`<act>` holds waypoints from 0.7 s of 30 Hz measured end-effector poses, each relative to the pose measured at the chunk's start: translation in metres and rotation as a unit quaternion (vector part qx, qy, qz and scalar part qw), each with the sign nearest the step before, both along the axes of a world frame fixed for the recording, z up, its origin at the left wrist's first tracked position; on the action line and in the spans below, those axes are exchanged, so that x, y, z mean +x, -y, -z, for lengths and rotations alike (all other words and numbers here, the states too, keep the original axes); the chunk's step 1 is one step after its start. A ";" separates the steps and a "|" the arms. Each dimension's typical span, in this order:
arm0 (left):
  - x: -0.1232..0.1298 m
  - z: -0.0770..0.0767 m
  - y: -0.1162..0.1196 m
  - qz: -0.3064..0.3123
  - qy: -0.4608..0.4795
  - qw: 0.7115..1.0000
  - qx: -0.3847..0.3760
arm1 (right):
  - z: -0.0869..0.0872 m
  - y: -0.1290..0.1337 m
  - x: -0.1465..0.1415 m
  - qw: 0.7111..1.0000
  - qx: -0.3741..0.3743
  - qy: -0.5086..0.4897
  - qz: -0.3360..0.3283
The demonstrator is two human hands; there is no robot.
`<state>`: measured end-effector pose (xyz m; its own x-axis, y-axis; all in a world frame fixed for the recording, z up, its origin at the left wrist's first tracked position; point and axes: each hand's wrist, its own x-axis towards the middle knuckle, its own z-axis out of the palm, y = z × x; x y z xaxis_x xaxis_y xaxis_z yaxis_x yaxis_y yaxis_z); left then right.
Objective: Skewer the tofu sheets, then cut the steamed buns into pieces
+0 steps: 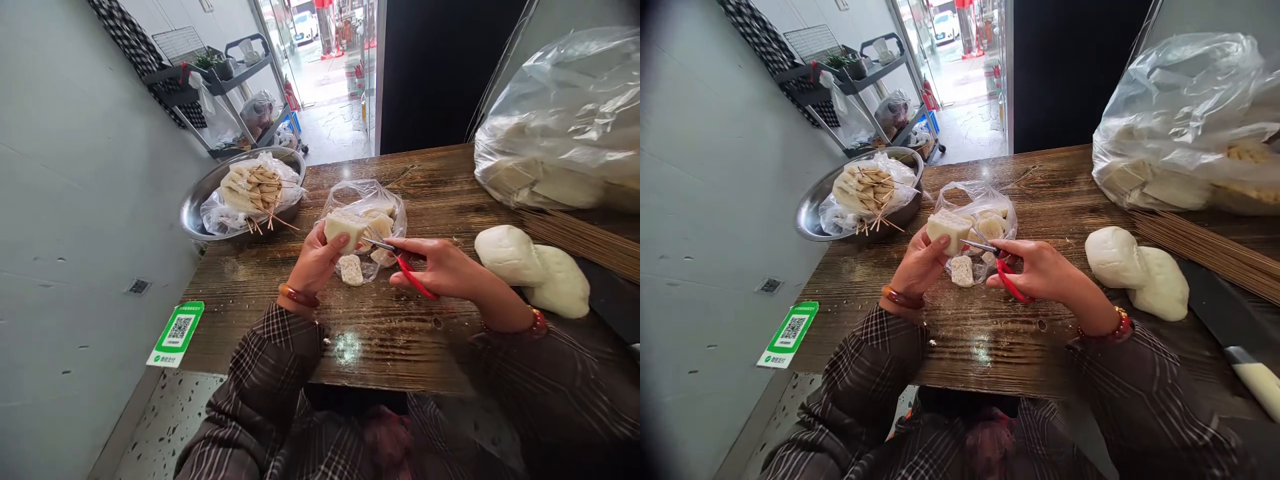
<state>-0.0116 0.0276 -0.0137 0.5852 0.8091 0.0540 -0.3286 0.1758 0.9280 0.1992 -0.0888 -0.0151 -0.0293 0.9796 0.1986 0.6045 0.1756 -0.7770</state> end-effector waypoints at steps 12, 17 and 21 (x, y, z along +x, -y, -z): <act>0.001 0.002 0.001 0.028 -0.028 0.999 0.021 | 0.001 -0.002 0.002 0.999 -0.034 -0.008 -0.017; 0.002 0.003 0.001 0.026 -0.048 0.998 0.044 | 0.002 -0.003 0.004 0.998 -0.047 -0.034 -0.034; 0.003 0.000 0.004 0.025 -0.049 0.997 0.055 | 0.002 -0.003 0.005 0.995 -0.060 -0.056 -0.054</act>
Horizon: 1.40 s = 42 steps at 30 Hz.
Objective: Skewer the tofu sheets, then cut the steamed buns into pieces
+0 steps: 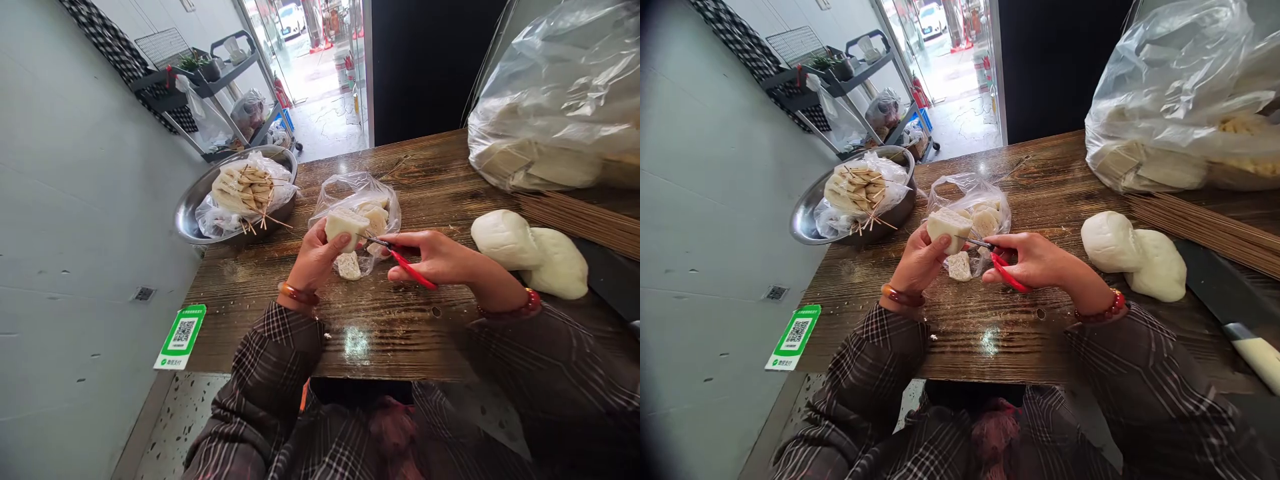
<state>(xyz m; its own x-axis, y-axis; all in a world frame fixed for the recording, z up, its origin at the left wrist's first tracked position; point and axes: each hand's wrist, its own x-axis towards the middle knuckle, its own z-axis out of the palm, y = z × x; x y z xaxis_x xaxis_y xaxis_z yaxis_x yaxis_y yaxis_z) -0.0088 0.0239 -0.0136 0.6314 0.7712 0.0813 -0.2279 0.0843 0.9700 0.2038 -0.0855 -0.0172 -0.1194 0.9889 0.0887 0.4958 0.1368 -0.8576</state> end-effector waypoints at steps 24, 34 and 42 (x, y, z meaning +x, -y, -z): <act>-0.003 0.000 -0.002 0.012 0.020 1.000 -0.001 | 0.001 0.001 -0.007 0.997 0.057 0.039 0.016; -0.004 0.003 -0.004 0.029 0.050 0.996 -0.066 | 0.000 0.000 -0.004 0.999 0.000 0.018 0.031; 0.001 0.006 0.002 0.038 0.000 0.999 0.005 | 0.001 0.000 -0.007 0.998 -0.036 -0.041 0.020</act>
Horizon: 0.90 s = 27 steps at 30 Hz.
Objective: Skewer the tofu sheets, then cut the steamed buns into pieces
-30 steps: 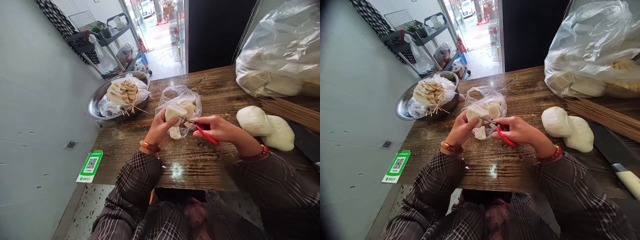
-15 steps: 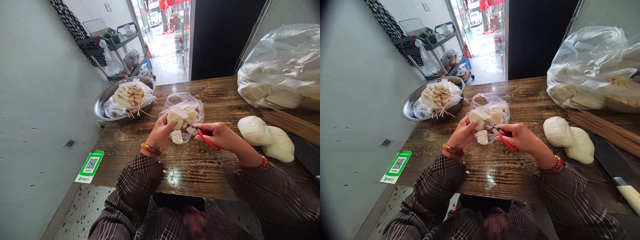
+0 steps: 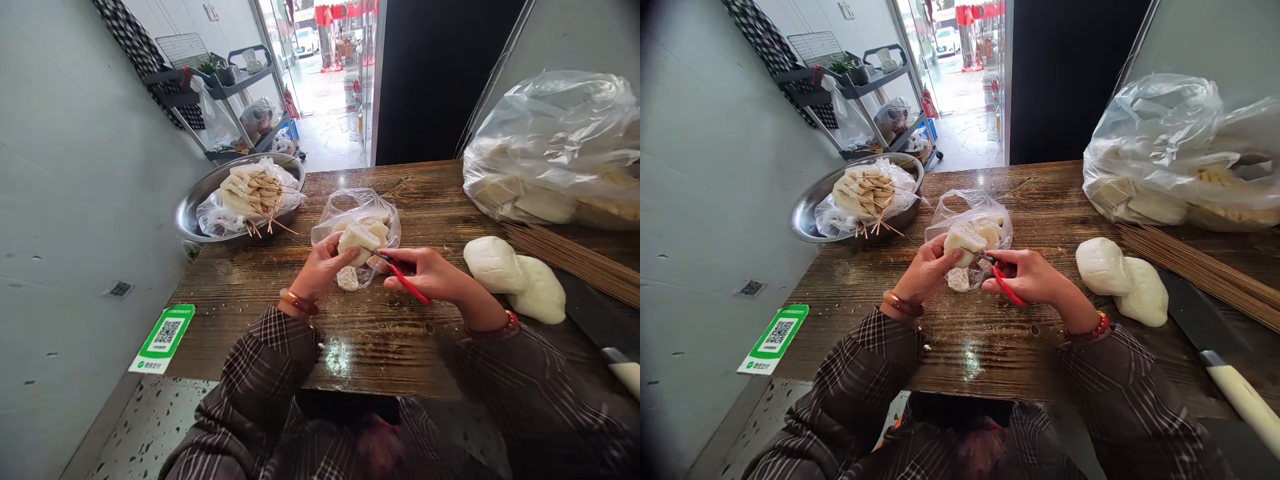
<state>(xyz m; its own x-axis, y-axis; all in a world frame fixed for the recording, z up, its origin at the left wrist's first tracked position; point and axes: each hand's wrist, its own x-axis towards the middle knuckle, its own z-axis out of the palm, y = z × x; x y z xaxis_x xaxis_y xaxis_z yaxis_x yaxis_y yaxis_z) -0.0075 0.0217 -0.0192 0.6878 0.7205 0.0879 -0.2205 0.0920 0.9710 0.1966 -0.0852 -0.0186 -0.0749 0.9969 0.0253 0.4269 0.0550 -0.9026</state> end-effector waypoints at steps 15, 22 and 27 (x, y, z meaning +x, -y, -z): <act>0.000 -0.002 0.004 0.012 0.009 0.998 -0.056 | 0.005 -0.001 -0.005 0.994 0.079 0.076 0.025; -0.005 -0.001 -0.001 0.018 0.026 0.994 -0.105 | 0.006 -0.001 -0.006 0.994 0.073 0.068 0.035; -0.005 0.002 -0.001 0.010 0.019 0.994 -0.109 | 0.007 -0.002 -0.004 0.998 0.033 0.050 0.015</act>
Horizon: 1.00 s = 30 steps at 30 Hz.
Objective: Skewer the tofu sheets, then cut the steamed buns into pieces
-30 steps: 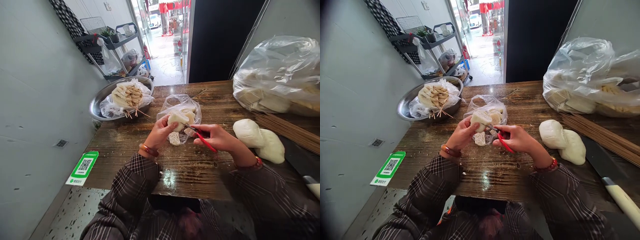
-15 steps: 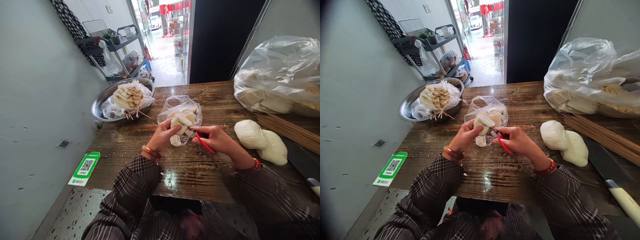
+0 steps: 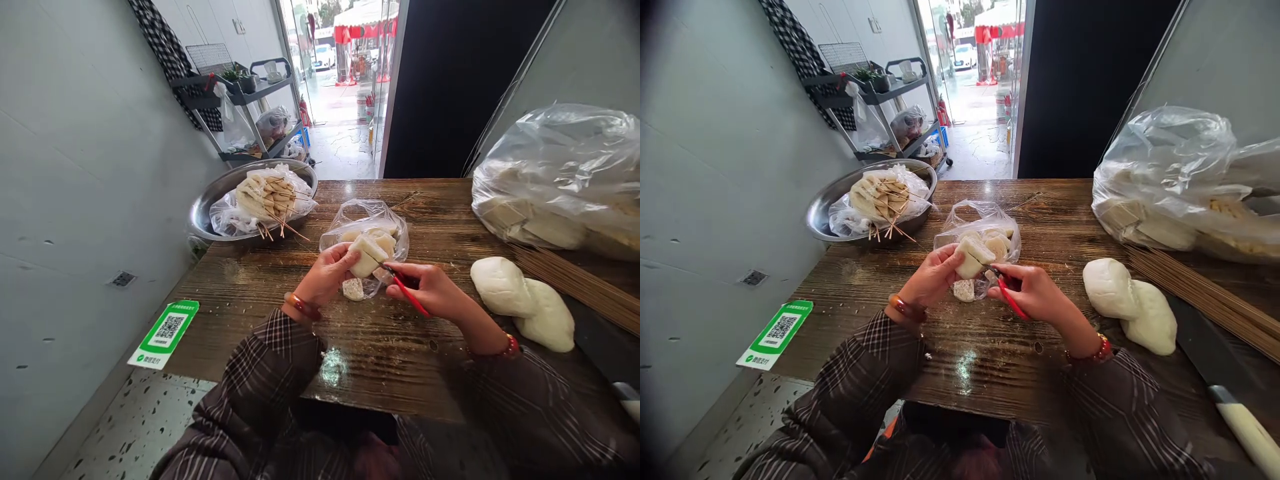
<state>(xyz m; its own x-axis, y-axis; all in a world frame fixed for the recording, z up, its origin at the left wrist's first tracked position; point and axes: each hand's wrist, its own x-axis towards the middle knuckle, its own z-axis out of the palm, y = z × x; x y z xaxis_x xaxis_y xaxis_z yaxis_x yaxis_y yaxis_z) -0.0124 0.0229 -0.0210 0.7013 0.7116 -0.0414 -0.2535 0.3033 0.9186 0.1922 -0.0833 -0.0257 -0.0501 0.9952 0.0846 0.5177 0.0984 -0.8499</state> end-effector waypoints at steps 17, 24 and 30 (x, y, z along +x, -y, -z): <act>0.002 0.000 0.004 0.034 -0.054 0.994 0.086 | 0.000 -0.002 0.006 0.997 -0.074 -0.033 0.016; 0.001 0.004 0.002 0.022 -0.056 0.997 0.044 | 0.003 -0.004 0.001 0.996 -0.066 -0.053 0.023; 0.000 0.005 0.001 0.013 -0.048 0.998 0.035 | 0.003 -0.004 0.001 0.986 -0.104 -0.124 -0.032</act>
<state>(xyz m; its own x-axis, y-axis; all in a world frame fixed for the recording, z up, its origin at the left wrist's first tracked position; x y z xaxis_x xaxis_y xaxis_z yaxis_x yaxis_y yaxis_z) -0.0122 0.0216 -0.0255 0.7147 0.6969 -0.0599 -0.1561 0.2423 0.9576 0.1929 -0.0791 -0.0289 -0.1158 0.9879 -0.1029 0.2892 -0.0656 -0.9550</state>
